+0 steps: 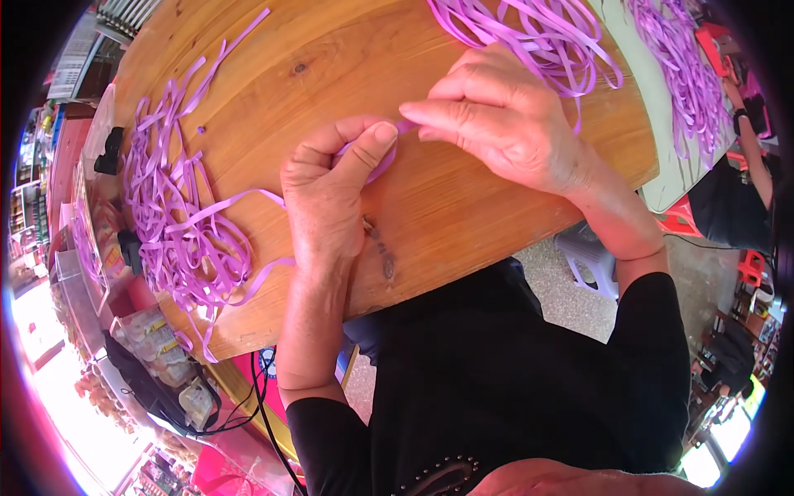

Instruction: The person ties knots in purple ribbons by hand, working through them one at a time. They pick up a ribbon from the table, loop it to form a knot, and pull it tight before setting it aside.

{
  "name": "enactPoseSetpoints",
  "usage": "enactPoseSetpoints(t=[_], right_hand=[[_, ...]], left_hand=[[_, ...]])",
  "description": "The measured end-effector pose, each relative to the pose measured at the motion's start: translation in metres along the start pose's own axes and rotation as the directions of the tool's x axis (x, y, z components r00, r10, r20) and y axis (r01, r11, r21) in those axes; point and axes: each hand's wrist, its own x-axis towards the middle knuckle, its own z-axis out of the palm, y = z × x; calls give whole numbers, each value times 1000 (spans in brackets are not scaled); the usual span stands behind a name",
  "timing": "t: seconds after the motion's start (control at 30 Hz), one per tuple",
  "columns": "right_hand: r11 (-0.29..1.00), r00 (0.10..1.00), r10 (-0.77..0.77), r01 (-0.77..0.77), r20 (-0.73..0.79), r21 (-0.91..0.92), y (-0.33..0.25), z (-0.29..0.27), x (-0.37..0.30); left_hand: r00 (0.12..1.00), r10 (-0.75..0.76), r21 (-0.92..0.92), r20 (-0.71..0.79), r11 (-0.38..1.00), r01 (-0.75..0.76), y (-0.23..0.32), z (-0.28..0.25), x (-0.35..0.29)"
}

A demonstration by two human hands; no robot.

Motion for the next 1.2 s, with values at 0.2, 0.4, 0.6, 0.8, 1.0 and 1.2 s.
enactPoseSetpoints(t=[0.2,0.4,0.6,0.8,1.0,1.2], right_hand=[[991,998,-47,42,-39,-125,-9,10,6],[998,1000,-24,23,-18,-51,-7,4,-1],[997,998,69,-69,-3,-16,-6,-3,4],[855,908,354,-412,224,317,-8,-12,4],[334,807,383,-575,451,747,-12,-7,7],[268,794,500,-523,347,809,-12,0,4]], left_hand=[[1000,-28,-39,-3,999,28,3,3,-2],[1000,-10,22,12,1000,10,6,6,-6],[967,219,429,133,866,-256,2,-11,6],[965,241,405,103,876,-262,3,-11,13],[997,50,4,66,999,-50,-1,8,7],[993,100,-119,67,989,-92,-7,19,-4]])
